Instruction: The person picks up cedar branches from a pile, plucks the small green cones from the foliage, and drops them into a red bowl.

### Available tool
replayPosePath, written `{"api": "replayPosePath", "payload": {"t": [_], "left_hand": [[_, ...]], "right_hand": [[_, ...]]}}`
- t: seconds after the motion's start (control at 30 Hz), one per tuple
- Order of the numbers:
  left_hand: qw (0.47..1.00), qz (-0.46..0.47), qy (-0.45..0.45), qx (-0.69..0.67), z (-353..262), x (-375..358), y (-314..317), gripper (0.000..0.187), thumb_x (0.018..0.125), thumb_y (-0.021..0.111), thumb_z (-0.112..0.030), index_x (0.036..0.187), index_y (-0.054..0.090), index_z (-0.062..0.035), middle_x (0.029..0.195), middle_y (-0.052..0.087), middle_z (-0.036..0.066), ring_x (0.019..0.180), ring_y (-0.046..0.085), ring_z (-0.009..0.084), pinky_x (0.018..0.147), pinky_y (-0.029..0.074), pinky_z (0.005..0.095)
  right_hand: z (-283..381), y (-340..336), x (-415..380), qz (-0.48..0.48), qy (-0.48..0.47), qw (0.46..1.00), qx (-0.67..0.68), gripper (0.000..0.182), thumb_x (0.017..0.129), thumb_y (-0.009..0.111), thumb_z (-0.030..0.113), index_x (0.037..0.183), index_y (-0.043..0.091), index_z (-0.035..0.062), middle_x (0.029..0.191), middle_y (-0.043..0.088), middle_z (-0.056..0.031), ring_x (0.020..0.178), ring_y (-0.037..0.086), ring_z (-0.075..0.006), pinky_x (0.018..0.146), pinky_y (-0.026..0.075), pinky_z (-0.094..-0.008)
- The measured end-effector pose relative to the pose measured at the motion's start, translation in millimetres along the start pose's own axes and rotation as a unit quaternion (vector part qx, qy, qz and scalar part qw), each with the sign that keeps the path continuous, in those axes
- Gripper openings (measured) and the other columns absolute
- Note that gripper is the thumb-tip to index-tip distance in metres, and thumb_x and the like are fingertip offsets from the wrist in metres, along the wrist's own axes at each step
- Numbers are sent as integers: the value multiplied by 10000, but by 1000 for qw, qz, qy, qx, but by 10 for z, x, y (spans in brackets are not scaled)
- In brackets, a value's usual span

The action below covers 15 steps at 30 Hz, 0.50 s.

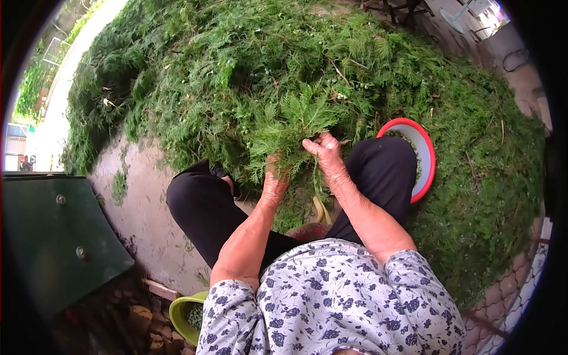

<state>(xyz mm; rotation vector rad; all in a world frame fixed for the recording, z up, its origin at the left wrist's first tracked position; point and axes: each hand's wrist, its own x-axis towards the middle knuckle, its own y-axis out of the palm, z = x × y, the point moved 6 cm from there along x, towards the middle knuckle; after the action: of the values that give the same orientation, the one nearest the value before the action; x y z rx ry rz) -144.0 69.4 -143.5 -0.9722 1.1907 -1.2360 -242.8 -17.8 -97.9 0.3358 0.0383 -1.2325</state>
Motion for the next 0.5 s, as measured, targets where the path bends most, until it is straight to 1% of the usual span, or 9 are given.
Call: {"api": "replayPosePath", "payload": {"t": [0.03, 0.07, 0.1, 0.17, 0.3, 0.33, 0.37, 0.43, 0.5], "left_hand": [[995, -46, -1, 83, -66, -17, -18, 463, 790, 498, -176, 1242, 448, -89, 1199, 487, 141, 1105, 447, 313, 916, 334, 476], [985, 143, -5, -91, -7, 59, -145, 475, 802, 488, -181, 1262, 428, -77, 1241, 453, 142, 1128, 430, 336, 937, 310, 504], [986, 143, -5, -91, -4, 27, -106, 475, 802, 488, -181, 1262, 428, -77, 1241, 453, 142, 1128, 430, 336, 937, 310, 504], [981, -143, 50, 123, -62, -55, -268, 500, 792, 511, -137, 1278, 407, -78, 1233, 466, 107, 1007, 501, 224, 765, 415, 388], [870, -232, 77, 429, -177, 40, 54, 464, 821, 470, -145, 1273, 406, -63, 1295, 418, 116, 1144, 429, 258, 914, 367, 394], [954, -273, 35, 122, -112, 9, 88, 480, 826, 490, -151, 1286, 386, -60, 1306, 404, 113, 1162, 412, 242, 932, 360, 378], [938, -285, -9, -198, -14, -8, 193, 499, 831, 510, -157, 1298, 365, -56, 1317, 390, 109, 1181, 394, 226, 949, 353, 362], [627, -211, -89, -745, 60, -36, 600, 544, 842, 549, -168, 1322, 324, -50, 1338, 363, 101, 1218, 358, 195, 984, 338, 331], [460, -102, -173, -865, 137, -196, 233, 556, 858, 540, -210, 1339, 301, -66, 1352, 338, 94, 1239, 329, 207, 1021, 287, 340]], "right_hand": [[25, -6, 10, 18, 3, 999, -32, 275, 733, 655, 49, 991, 578, -11, 870, 609, -1, 741, 527, -79, 703, 430, -237], [-5, -11, 44, 18, 9, 1000, -11, 329, 727, 653, 29, 1043, 565, -6, 946, 619, -28, 786, 543, -112, 743, 428, -255], [-25, -21, 45, 18, 9, 1000, -11, 329, 727, 653, 29, 1043, 565, -6, 946, 619, -28, 786, 543, -112, 743, 428, -255], [169, 63, 0, -12, -3, 998, 59, 308, 736, 640, 23, 1034, 570, -2, 957, 622, -39, 816, 552, -138, 785, 416, -263], [216, 167, -31, -56, 49, 991, 113, 271, 757, 625, 35, 1022, 578, 4, 957, 622, -41, 830, 557, -147, 795, 419, -279], [173, 202, -36, -43, 65, 988, 133, 292, 753, 670, 89, 1025, 584, 27, 960, 624, -32, 845, 554, -129, 805, 403, -257], [187, 270, -41, -60, 33, 985, 160, 234, 748, 660, 54, 973, 604, 28, 905, 629, -15, 777, 560, -108, 730, 433, -240], [161, 366, -22, -69, 1, 995, 65, 187, 741, 652, 41, 925, 621, 30, 854, 632, -11, 721, 552, -95, 682, 444, -234], [550, 597, -120, -67, -133, 987, -58, 214, 740, 646, 45, 941, 606, -18, 836, 628, -35, 689, 540, -93, 670, 442, -232]]}}
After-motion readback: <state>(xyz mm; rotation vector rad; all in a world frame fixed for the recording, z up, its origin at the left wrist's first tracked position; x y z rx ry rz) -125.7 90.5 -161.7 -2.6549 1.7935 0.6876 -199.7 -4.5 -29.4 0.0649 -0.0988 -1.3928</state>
